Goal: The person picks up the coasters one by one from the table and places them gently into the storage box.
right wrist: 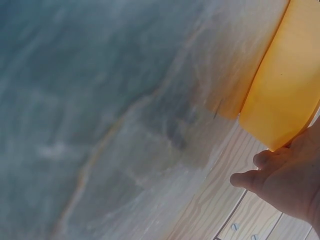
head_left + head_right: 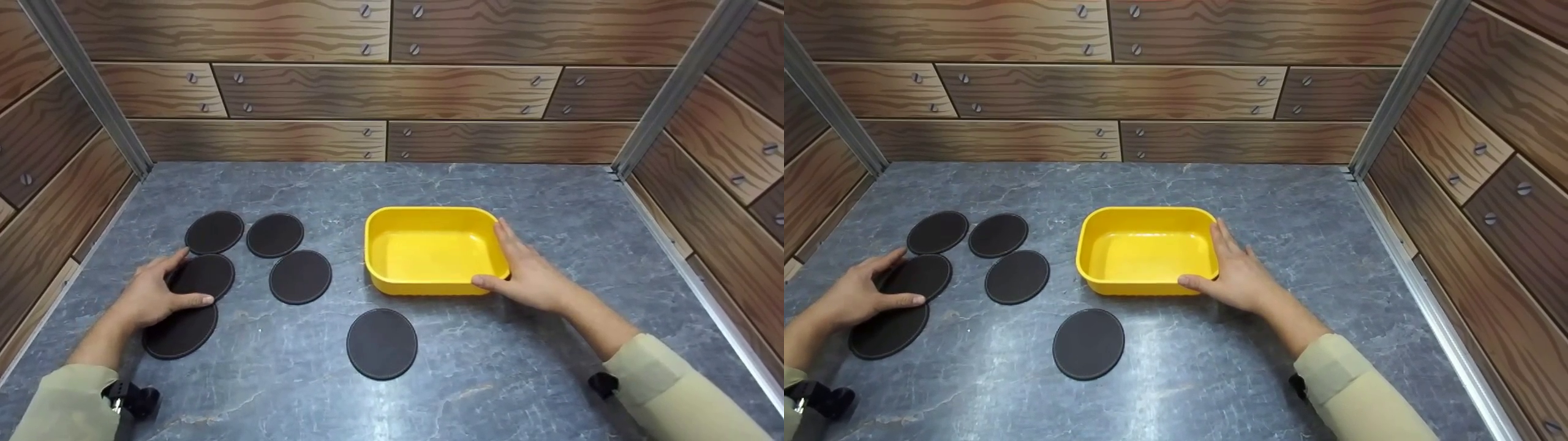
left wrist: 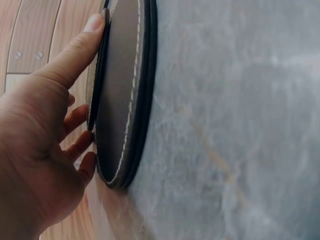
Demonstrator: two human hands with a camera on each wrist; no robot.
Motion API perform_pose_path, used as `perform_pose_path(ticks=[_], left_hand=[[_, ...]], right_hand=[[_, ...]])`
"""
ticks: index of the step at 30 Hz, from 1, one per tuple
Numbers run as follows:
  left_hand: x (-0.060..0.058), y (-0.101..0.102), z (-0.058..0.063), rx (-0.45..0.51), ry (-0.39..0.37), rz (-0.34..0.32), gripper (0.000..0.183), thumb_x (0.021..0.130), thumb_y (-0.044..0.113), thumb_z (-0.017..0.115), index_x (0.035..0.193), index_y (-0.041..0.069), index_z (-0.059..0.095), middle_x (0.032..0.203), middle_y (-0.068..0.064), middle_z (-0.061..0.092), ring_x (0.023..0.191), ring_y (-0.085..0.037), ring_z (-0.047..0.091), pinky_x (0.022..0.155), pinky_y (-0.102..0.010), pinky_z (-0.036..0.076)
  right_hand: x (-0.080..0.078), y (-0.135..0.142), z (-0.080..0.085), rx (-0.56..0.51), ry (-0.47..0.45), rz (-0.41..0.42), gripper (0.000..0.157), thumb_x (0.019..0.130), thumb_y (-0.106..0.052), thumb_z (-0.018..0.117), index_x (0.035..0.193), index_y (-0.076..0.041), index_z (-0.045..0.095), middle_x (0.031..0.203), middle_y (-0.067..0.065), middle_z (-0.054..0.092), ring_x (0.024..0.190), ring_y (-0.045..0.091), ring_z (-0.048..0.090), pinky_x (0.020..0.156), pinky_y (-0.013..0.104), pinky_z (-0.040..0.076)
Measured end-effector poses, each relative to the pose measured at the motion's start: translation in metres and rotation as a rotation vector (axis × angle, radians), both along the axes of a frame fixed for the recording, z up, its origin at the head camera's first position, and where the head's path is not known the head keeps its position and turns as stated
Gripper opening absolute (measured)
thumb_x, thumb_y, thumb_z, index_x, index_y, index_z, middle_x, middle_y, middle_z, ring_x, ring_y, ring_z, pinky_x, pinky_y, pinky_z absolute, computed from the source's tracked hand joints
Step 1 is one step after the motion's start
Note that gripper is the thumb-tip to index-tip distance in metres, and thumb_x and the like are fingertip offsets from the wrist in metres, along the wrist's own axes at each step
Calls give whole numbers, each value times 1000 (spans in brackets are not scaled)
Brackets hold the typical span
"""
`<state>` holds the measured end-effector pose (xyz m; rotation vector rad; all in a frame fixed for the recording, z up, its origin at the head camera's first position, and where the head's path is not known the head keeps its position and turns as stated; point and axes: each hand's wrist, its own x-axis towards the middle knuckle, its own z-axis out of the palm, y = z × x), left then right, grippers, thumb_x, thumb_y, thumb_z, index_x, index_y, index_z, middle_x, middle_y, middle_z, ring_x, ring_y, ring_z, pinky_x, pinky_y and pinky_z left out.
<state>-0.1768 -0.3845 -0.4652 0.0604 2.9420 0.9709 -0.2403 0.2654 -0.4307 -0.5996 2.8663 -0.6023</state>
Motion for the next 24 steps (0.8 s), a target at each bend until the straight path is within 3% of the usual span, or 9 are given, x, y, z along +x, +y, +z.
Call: perform_pose_path(ticks=[10, 19, 22, 24], left_hand=[[-3, 2, 5, 50, 18, 6, 121, 81, 44, 93, 166, -4, 22, 156, -35, 36, 143, -57, 33, 111, -71, 32], [-7, 5, 19, -8, 35, 4, 95, 86, 40, 91, 160, 2, 45, 152, -41, 42, 132, -59, 47, 104, -68, 40], [-9, 8, 24, 13, 37, -3, 80, 89, 33, 89, 154, 3, 54, 149, -40, 49, 130, -55, 53, 103, -61, 43], [-10, 11, 29, 27, 41, -2, 72, 91, 30, 87, 151, 4, 59, 147, -38, 53, 128, -50, 56, 101, -47, 48]], right_hand=[[2, -1, 1, 1, -9, -15, 119, 96, -75, 58, 170, -4, -2, 177, 19, -5, 156, 53, 15, 121, 73, 17], [2, -1, 0, -10, -6, -12, 119, 96, -75, 59, 170, -4, -3, 176, 18, -5, 156, 52, 15, 121, 72, 18], [2, -1, -1, -11, -5, -13, 120, 96, -75, 59, 170, -4, -3, 177, 18, -5, 156, 52, 17, 121, 72, 19], [1, 0, -1, -12, -3, -13, 120, 96, -75, 59, 170, -4, -4, 177, 18, -4, 156, 52, 17, 121, 71, 20]])
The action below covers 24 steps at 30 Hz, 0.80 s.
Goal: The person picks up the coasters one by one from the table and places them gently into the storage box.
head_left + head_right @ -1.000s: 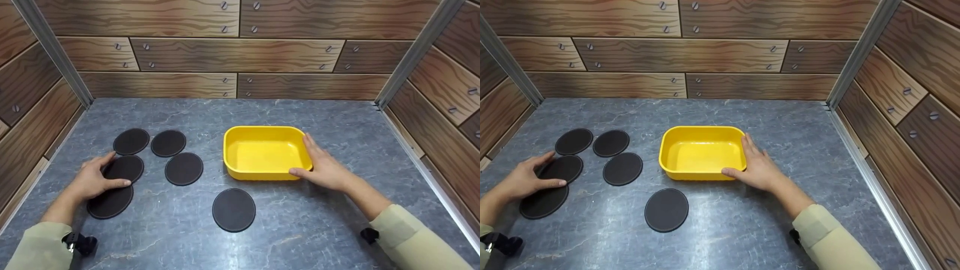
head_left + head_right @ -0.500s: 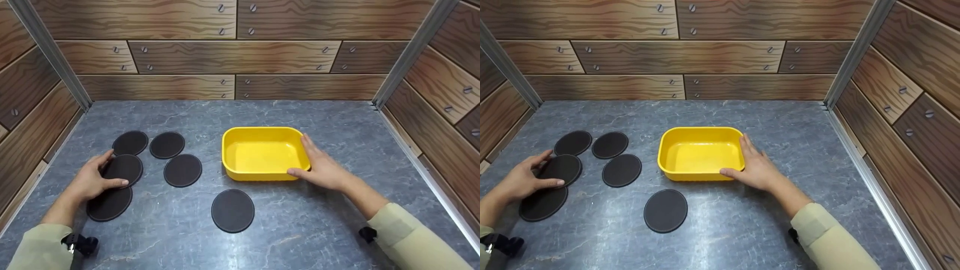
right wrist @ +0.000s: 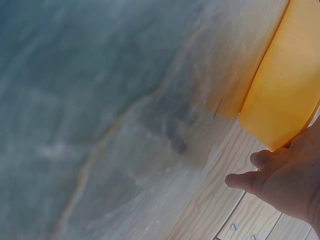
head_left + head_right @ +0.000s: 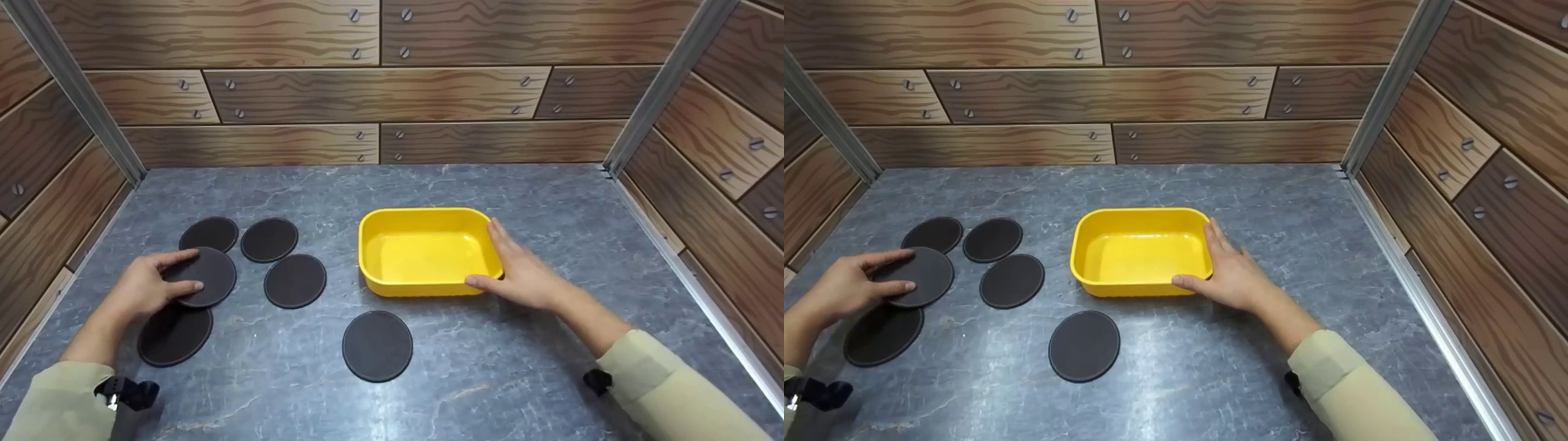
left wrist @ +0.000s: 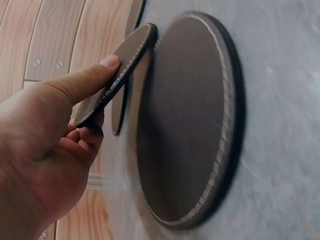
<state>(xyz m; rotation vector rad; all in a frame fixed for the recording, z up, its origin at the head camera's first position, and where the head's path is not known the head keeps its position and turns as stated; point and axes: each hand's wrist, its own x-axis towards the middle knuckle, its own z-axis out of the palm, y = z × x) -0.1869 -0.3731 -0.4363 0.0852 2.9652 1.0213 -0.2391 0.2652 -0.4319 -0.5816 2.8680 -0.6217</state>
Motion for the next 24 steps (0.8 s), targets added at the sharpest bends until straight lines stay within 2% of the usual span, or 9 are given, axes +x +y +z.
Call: perform_pose_path(ticks=[3, 5, 12, 14, 19, 24], left_hand=[[0, 6, 7, 43, 15, -3, 61, 93, 24, 85, 146, 3, 64, 142, -36, 58, 121, -42, 61, 90, -24, 50], [0, 10, 11, 68, 29, -2, 56, 93, 20, 85, 143, 3, 66, 138, -34, 62, 114, -34, 64, 80, -12, 47], [-4, 30, 31, 133, 61, -8, 53, 94, 19, 84, 143, 5, 68, 138, -28, 64, 101, -13, 63, 76, -11, 49], [-6, 38, 37, 149, 74, -13, 54, 95, 21, 83, 144, 6, 67, 139, -25, 65, 103, -15, 64, 76, -12, 50], [-13, 62, 54, 185, 140, -53, 53, 94, 20, 85, 143, 8, 68, 140, -20, 66, 122, -31, 63, 83, -8, 47], [-24, 92, 69, 201, 205, -98, 51, 90, 14, 87, 139, 10, 72, 137, -14, 69, 123, -29, 63, 87, -9, 44]], right_hand=[[0, 0, 0, -1, 0, 2, 120, 96, -75, 59, 170, -4, -4, 177, 19, -4, 155, 53, 18, 121, 71, 21], [0, 0, 0, -2, 1, 3, 121, 95, -76, 59, 170, -4, -4, 177, 19, -4, 155, 53, 18, 121, 70, 21], [0, 0, -1, -5, 2, 1, 121, 95, -76, 59, 170, -5, -3, 177, 19, -3, 156, 51, 17, 121, 70, 20], [0, -1, -1, -3, 2, 3, 121, 95, -76, 59, 170, -5, -3, 177, 18, -3, 156, 51, 17, 122, 70, 20], [0, 0, -2, -9, 1, 9, 121, 95, -76, 59, 170, -5, -3, 177, 18, -4, 157, 51, 16, 122, 70, 19], [0, 0, -2, -10, 6, 8, 121, 95, -75, 60, 170, -3, -2, 177, 19, -3, 157, 50, 16, 122, 69, 20]])
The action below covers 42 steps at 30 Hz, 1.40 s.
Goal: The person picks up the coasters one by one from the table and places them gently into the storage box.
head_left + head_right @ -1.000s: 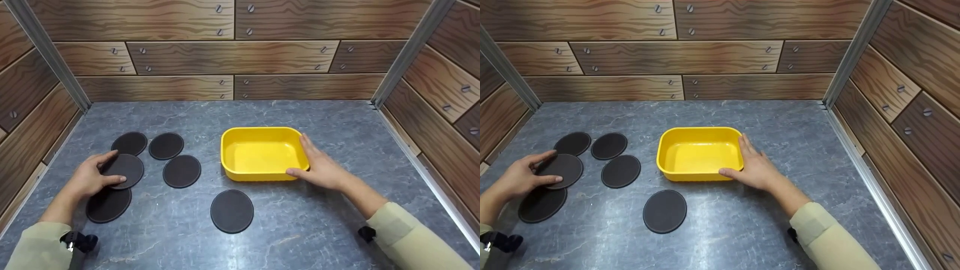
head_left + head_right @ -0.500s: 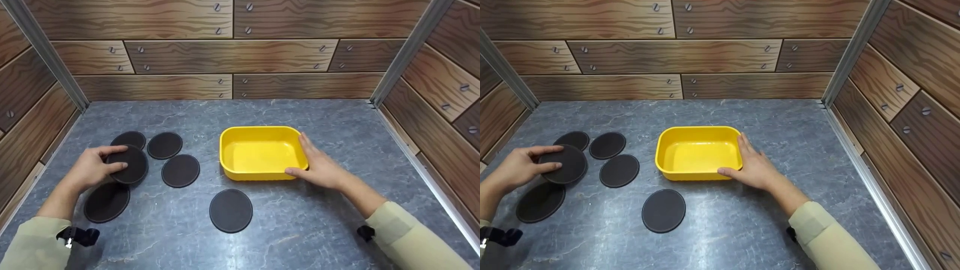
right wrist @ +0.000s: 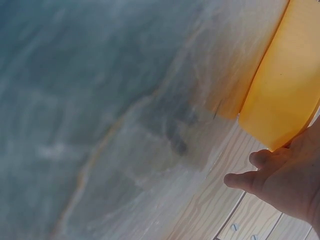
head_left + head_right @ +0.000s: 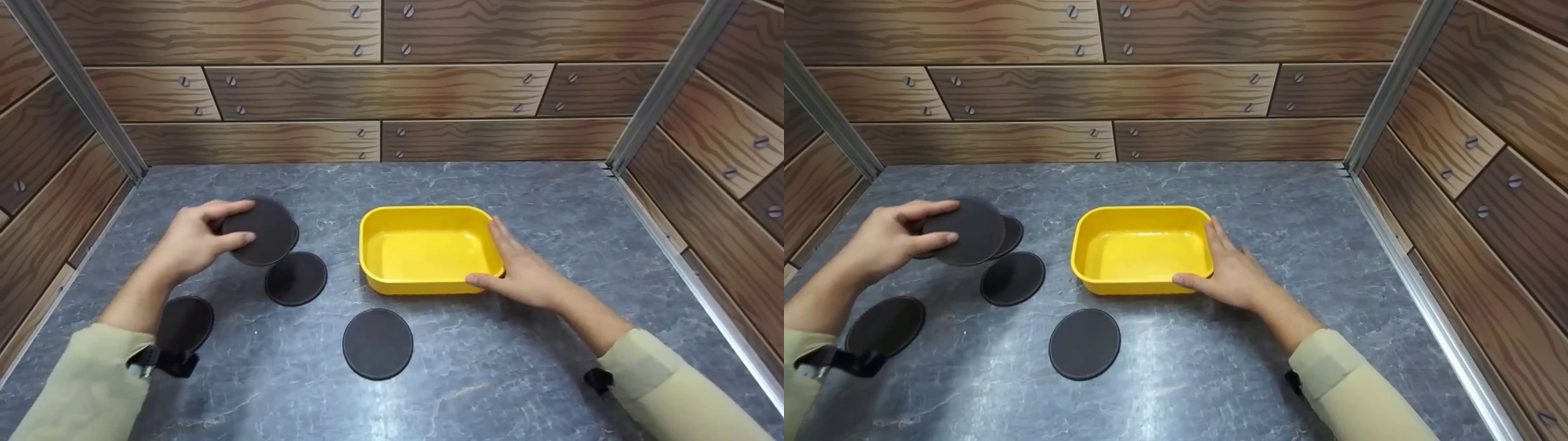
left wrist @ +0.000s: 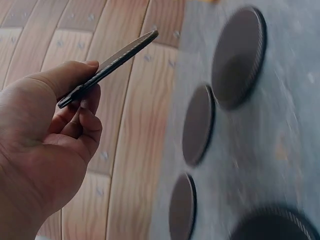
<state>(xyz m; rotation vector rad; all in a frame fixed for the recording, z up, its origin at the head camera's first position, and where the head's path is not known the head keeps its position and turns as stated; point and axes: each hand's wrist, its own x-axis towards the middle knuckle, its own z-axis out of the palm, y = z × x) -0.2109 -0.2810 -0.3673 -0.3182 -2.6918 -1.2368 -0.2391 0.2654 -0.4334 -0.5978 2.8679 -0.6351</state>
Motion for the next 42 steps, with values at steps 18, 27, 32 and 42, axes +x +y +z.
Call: perform_pose_path(ticks=[18, 27, 32, 42], left_hand=[[-44, 122, 25, 110, 14, -200, 56, 89, 11, 87, 142, 10, 70, 134, -13, 69, 113, -25, 66, 98, -35, 51], [-61, 174, 8, 160, -2, -290, 55, 89, 7, 86, 142, 5, 68, 136, -16, 68, 118, -26, 66, 104, -36, 52], [-66, 194, -6, 146, -32, -314, 55, 90, 8, 85, 142, 5, 68, 136, -16, 68, 120, -26, 65, 106, -35, 51], [-72, 226, -25, 67, -108, -341, 55, 93, 11, 83, 145, 8, 67, 137, -15, 68, 119, -24, 63, 107, -35, 50]], right_hand=[[1, -1, 1, -8, -6, -5, 121, 94, -77, 59, 170, -5, -2, 177, 18, -3, 155, 52, 21, 121, 70, 23], [0, 1, 1, -9, -1, -10, 120, 95, -76, 60, 170, -7, -3, 177, 16, -4, 155, 52, 22, 121, 70, 23], [0, 0, 2, -6, -5, -17, 120, 95, -74, 61, 171, -8, -3, 177, 15, -5, 155, 52, 22, 120, 70, 23], [0, -1, 1, -11, -8, -19, 118, 96, -69, 65, 171, -7, -2, 177, 15, -5, 155, 52, 21, 120, 70, 23]])
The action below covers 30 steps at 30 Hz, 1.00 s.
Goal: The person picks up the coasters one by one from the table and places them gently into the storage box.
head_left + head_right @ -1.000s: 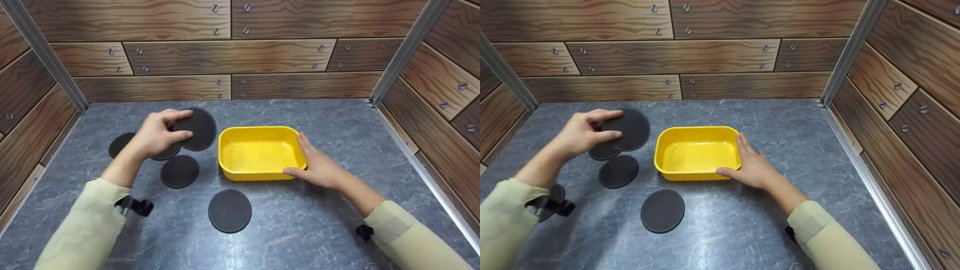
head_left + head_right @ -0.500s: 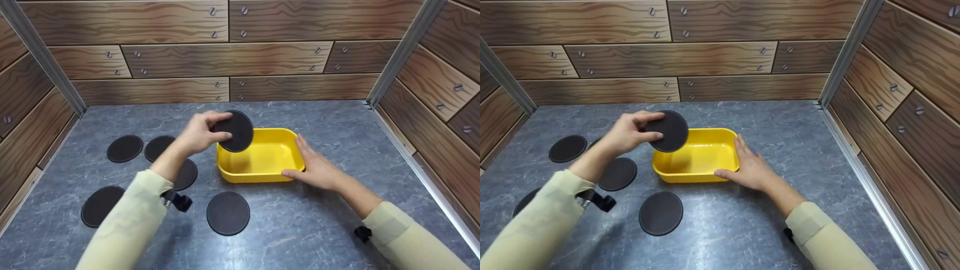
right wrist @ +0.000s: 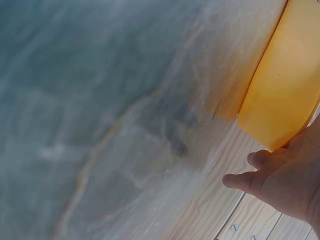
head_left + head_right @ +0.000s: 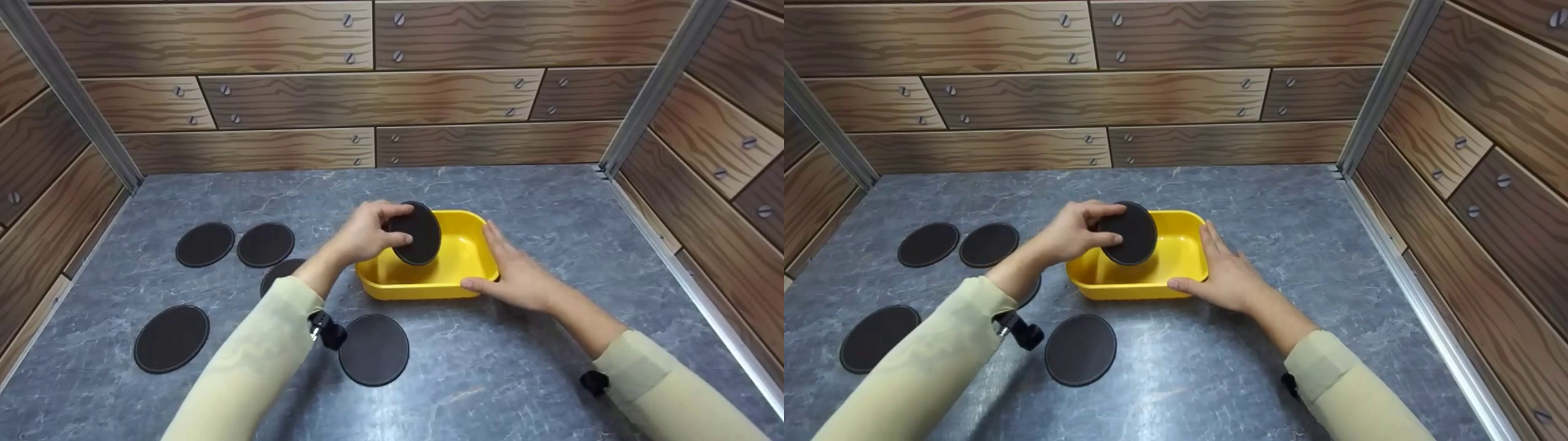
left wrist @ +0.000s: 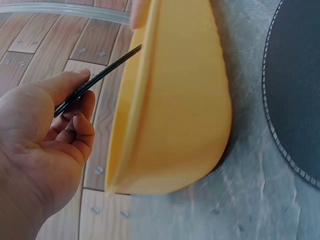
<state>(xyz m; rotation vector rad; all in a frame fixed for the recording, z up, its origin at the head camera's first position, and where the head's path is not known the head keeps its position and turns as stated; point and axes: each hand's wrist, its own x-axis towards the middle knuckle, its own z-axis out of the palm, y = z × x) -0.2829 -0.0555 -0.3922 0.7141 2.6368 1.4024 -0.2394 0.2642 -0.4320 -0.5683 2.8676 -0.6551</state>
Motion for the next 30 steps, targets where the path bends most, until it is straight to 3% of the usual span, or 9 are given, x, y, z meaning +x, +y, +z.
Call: perform_pose_path(ticks=[17, 30], left_hand=[[-7, 28, -22, -114, -98, 15, 57, 92, 15, 86, 145, 10, 67, 146, -11, 64, 137, -21, 56, 115, -32, 43], [-5, 27, -19, -291, -100, 4, 54, 96, 18, 82, 147, 10, 65, 145, -9, 66, 134, -23, 59, 114, -35, 45]], right_hand=[[1, 1, 0, -8, 12, 13, 119, 96, -71, 63, 170, -6, -2, 177, 17, -4, 156, 50, 20, 121, 69, 23], [1, 1, -1, -2, 14, 6, 122, 93, -77, 61, 170, -6, -2, 177, 18, -2, 155, 52, 22, 120, 69, 24]])
